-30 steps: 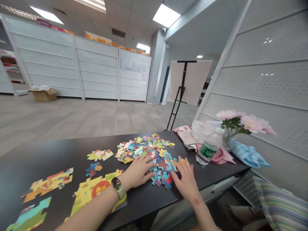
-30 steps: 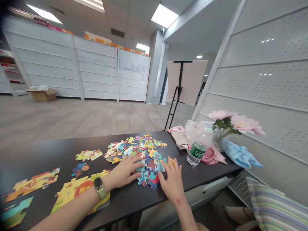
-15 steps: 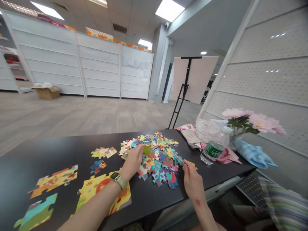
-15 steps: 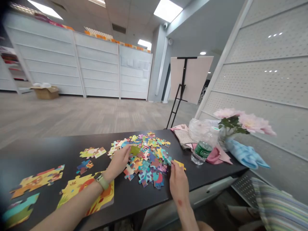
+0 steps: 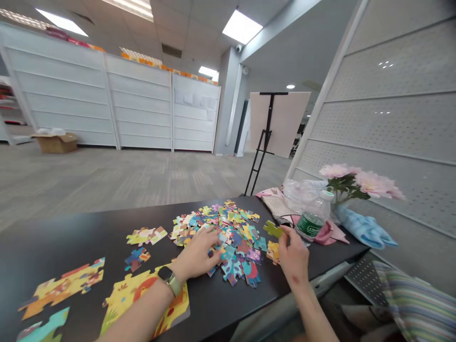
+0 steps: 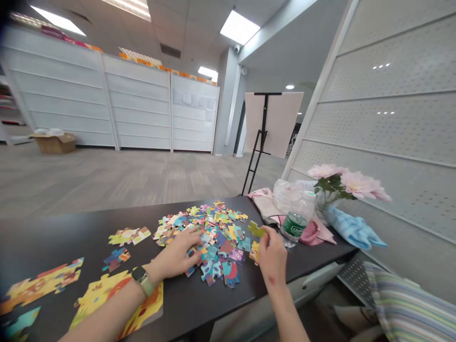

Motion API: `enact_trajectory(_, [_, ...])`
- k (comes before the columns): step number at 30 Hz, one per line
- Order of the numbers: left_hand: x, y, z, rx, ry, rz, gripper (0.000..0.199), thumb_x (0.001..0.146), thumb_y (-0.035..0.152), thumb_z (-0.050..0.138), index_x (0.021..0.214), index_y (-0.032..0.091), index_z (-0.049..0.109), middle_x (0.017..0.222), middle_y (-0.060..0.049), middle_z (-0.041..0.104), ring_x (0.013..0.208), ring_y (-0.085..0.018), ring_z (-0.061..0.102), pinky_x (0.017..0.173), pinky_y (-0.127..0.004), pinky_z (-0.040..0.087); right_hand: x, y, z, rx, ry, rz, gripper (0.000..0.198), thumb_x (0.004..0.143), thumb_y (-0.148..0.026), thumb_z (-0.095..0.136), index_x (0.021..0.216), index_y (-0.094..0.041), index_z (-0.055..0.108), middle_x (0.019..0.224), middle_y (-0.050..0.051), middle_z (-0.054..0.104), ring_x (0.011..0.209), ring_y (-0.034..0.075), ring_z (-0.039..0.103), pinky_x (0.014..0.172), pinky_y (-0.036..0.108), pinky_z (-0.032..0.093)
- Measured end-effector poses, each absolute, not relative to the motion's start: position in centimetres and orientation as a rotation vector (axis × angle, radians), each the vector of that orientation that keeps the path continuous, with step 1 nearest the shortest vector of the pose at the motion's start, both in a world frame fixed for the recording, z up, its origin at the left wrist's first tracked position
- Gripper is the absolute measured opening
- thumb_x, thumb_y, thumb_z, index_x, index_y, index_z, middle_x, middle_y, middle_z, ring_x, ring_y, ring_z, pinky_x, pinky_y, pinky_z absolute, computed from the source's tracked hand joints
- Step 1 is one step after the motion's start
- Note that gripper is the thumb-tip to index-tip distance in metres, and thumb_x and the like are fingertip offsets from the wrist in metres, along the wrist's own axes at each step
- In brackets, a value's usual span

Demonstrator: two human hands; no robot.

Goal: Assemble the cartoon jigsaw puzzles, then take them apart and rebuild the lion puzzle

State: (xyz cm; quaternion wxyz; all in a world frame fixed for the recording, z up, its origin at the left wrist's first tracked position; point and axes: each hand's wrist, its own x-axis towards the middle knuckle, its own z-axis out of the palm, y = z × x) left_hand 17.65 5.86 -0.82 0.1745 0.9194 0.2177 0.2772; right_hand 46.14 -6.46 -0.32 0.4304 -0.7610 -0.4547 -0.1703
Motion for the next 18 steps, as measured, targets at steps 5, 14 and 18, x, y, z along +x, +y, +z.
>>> enact_trajectory(5, [18.3, 5.2, -0.3, 2.613, 0.619, 0.809, 0.020, 0.087, 0.025, 0.060, 0.107, 0.024, 0.064, 0.121, -0.009, 0.065, 0.116, -0.028, 0.057, 0.103, -0.046, 0.045, 45.0, -3.5, 0.0, -1.837, -1.744, -0.214, 0.037, 0.089, -0.027, 0.051, 0.122, -0.020, 0.067, 0.133, 0.013, 0.063, 0.126, 0.027, 0.054, 0.107, 0.044, 0.043])
enact_trajectory(14, [23.1, 5.1, 1.4, 2.853, 0.472, 0.462, 0.049, 0.093, 0.055, 0.056, 0.136, 0.031, 0.056, 0.145, -0.009, 0.052, 0.135, -0.038, 0.043, 0.112, -0.063, 0.030, 46.4, -1.1, -2.1, -1.944, -1.637, -0.181, 0.040, 0.097, -0.017, 0.036, 0.126, -0.017, 0.065, 0.124, 0.011, 0.069, 0.114, 0.023, 0.064, 0.102, 0.039, 0.048])
enact_trajectory(18, [22.3, 5.0, 1.7, 2.871, 0.424, 0.481, 0.029, 0.094, 0.046, 0.059, 0.114, 0.026, 0.066, 0.118, -0.007, 0.062, 0.117, -0.030, 0.054, 0.104, -0.048, 0.042, 46.8, -1.9, -1.8, -1.955, -1.503, -0.247, 0.046, 0.093, -0.010, 0.034, 0.128, -0.018, 0.064, 0.125, 0.011, 0.068, 0.118, 0.023, 0.061, 0.103, 0.039, 0.045])
